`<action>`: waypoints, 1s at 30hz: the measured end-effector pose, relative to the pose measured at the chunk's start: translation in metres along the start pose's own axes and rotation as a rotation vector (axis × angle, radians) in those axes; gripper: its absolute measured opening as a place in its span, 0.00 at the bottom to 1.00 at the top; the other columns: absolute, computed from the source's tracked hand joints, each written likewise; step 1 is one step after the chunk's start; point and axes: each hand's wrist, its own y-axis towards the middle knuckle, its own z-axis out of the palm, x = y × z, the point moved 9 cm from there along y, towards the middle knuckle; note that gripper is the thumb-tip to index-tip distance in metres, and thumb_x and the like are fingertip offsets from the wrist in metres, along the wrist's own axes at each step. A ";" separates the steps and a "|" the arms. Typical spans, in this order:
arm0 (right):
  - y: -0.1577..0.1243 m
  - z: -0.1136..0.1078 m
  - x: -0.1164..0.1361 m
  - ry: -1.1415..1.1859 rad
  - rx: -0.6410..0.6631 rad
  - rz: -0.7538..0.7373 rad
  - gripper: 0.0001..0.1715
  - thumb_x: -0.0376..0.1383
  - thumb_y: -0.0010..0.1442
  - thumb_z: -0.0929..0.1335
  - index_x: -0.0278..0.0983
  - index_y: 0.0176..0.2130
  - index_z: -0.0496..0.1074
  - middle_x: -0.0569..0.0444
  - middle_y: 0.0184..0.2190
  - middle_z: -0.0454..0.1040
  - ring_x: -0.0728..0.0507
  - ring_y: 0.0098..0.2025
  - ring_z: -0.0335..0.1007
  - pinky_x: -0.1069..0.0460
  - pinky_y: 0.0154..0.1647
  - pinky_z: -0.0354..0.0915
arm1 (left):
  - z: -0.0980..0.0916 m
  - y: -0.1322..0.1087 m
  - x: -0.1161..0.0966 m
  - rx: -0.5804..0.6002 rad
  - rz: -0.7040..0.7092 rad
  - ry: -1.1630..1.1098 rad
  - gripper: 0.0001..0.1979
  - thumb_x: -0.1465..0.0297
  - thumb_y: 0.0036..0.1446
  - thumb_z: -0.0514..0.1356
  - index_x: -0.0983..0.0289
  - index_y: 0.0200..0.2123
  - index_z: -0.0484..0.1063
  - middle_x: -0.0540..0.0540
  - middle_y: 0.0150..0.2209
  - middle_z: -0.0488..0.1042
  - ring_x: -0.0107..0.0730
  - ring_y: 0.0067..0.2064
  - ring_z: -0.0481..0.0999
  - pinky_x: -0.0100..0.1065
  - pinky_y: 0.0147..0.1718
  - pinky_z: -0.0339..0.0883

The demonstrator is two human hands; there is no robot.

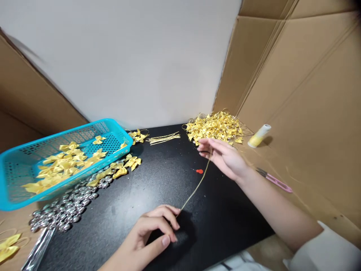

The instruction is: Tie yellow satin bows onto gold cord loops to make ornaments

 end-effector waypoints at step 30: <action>0.026 0.043 0.036 0.179 0.292 0.123 0.05 0.40 0.56 0.72 0.46 0.34 0.81 0.58 0.45 0.79 0.46 0.44 0.70 0.53 0.39 0.65 | -0.007 0.118 -0.060 -0.125 0.175 -0.564 0.17 0.61 0.62 0.57 0.64 0.24 0.65 0.43 0.19 0.51 0.23 0.23 0.51 0.28 0.26 0.53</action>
